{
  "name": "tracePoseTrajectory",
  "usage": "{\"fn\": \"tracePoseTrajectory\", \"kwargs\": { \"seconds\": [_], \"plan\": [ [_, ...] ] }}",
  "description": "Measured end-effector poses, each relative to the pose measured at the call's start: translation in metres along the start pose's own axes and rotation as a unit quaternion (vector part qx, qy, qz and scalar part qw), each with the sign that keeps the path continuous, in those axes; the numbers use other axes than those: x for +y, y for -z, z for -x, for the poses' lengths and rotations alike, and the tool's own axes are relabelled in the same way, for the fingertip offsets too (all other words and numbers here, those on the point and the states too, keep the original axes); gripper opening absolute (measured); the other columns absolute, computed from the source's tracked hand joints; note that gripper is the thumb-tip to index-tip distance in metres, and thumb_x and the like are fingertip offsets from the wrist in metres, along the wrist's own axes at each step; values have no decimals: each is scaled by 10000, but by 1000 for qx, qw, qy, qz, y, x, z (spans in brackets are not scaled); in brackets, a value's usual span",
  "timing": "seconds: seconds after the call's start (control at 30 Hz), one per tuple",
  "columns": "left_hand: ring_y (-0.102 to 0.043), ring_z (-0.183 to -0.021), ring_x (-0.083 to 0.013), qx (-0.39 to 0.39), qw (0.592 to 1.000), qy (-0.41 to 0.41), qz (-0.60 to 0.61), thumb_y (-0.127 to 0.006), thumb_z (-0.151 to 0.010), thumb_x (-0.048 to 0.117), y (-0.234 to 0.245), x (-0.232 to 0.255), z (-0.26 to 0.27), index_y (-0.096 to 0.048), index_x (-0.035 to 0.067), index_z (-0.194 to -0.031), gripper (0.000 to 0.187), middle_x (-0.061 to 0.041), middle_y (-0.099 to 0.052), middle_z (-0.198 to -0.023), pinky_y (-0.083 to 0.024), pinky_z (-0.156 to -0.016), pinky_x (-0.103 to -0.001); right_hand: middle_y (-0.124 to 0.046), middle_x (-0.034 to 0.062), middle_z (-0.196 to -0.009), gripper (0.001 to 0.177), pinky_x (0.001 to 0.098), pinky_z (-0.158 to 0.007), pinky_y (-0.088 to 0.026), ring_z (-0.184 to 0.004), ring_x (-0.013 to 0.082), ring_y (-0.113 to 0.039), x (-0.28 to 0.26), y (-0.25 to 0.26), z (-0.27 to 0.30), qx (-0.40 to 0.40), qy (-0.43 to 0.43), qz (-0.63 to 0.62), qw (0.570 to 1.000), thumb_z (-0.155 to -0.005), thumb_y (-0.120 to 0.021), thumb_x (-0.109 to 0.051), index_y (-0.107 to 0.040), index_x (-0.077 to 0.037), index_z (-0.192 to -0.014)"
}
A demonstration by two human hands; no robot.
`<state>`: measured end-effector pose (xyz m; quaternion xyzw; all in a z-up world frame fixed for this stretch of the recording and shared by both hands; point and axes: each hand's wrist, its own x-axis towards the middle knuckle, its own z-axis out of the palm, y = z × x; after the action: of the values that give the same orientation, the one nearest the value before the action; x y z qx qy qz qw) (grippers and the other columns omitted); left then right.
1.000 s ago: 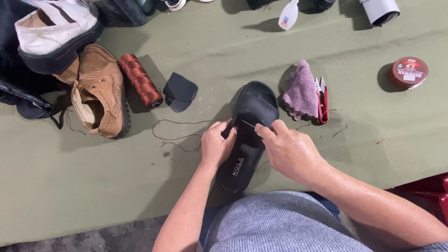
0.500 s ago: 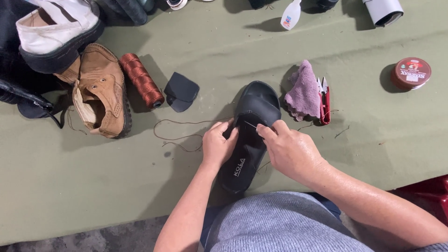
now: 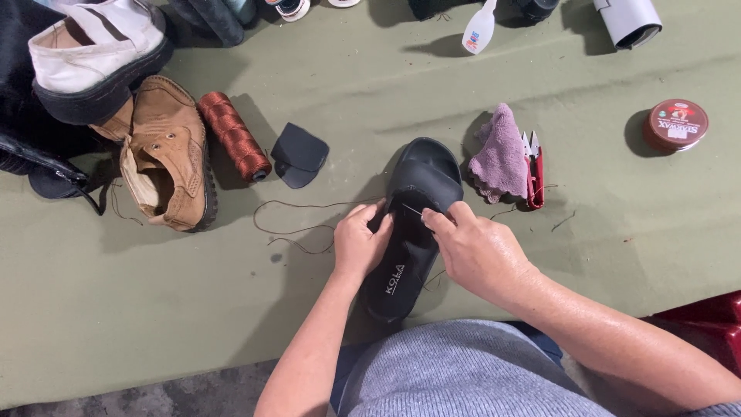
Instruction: The person sews a black slide sandal using a curved awl and thread. They repeatedly pierce the sandal's upper strap with the awl and pull the thread through to stitch the material. The workspace contains other shoes, spools of thread, and shoe polish.
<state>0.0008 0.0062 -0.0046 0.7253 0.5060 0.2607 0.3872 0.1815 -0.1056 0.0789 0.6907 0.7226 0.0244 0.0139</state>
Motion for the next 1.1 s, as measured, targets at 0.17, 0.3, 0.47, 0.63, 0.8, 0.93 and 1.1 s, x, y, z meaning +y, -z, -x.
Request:
{"fn": "tracePoseTrajectory", "kwargs": {
  "seconds": [0.17, 0.3, 0.47, 0.63, 0.8, 0.93, 1.1],
  "plan": [
    [-733, -991, -332, 4, 1000, -6, -2, -730, -863, 290, -1, -3, 0, -800, 200, -1141, 301, -86, -772, -986, -595, -836, -442, -539, 18, -880, 322, 315, -484, -615, -514, 150, -710, 1, 1, -2, -8, 4, 7, 1000, -1005, -496, -305, -636, -204, -1277],
    [-736, -996, -317, 5, 1000, -3, -10, -732, -857, 305, -1, -3, 0, -800, 206, -1141, 308, -74, -775, -988, -595, -844, -434, -538, 20, -883, 316, 328, -480, -615, -517, 158, -709, 1, 1, -2, -6, 4, 17, 1000, -1005, -497, -306, -638, -200, -1266],
    [-738, -988, -311, 9, 1000, -7, -6, -735, -848, 304, -2, -4, 1, -799, 212, -1141, 314, -67, -776, -984, -598, -831, -425, -539, 24, -885, 316, 316, -472, -608, -514, 166, -713, 4, 1, -7, -10, 21, 15, 1000, -1002, -494, -292, -639, -199, -1266],
    [-746, -963, -308, 17, 1000, -4, 2, -736, -849, 312, -8, -12, 3, -809, 205, -1113, 294, -63, -783, -964, -602, -815, -411, -562, 35, -880, 299, 315, -476, -606, -515, 174, -723, 10, 15, -15, -12, 46, 19, 999, -994, -503, -284, -665, -202, -1232],
    [-748, -944, -309, 35, 997, -68, 4, -763, -854, 266, -9, -19, 3, -804, 157, -1053, 230, -72, -781, -942, -610, -778, -411, -544, 39, -887, 308, 319, -446, -582, -453, 188, -679, 24, 19, -24, 44, 127, 42, 990, -957, -497, -262, -669, -210, -1207],
    [-751, -938, -279, 45, 995, -87, -6, -772, -852, 268, -15, -29, 2, -800, 175, -1010, 186, -43, -782, -941, -613, -767, -389, -530, 28, -882, 317, 303, -450, -571, -433, 173, -657, 27, 5, -24, 68, 138, 48, 987, -924, -515, -231, -665, -216, -1202],
    [-759, -913, -240, 48, 991, -121, -25, -785, -857, 271, -9, -22, 0, -785, 188, -971, 141, 1, -783, -942, -615, -754, -354, -510, 9, -1032, 265, 272, -539, -594, -465, 135, -643, 36, -21, -26, 120, 154, 18, 981, -927, -541, -265, -690, -217, -1141]
  ]
}}
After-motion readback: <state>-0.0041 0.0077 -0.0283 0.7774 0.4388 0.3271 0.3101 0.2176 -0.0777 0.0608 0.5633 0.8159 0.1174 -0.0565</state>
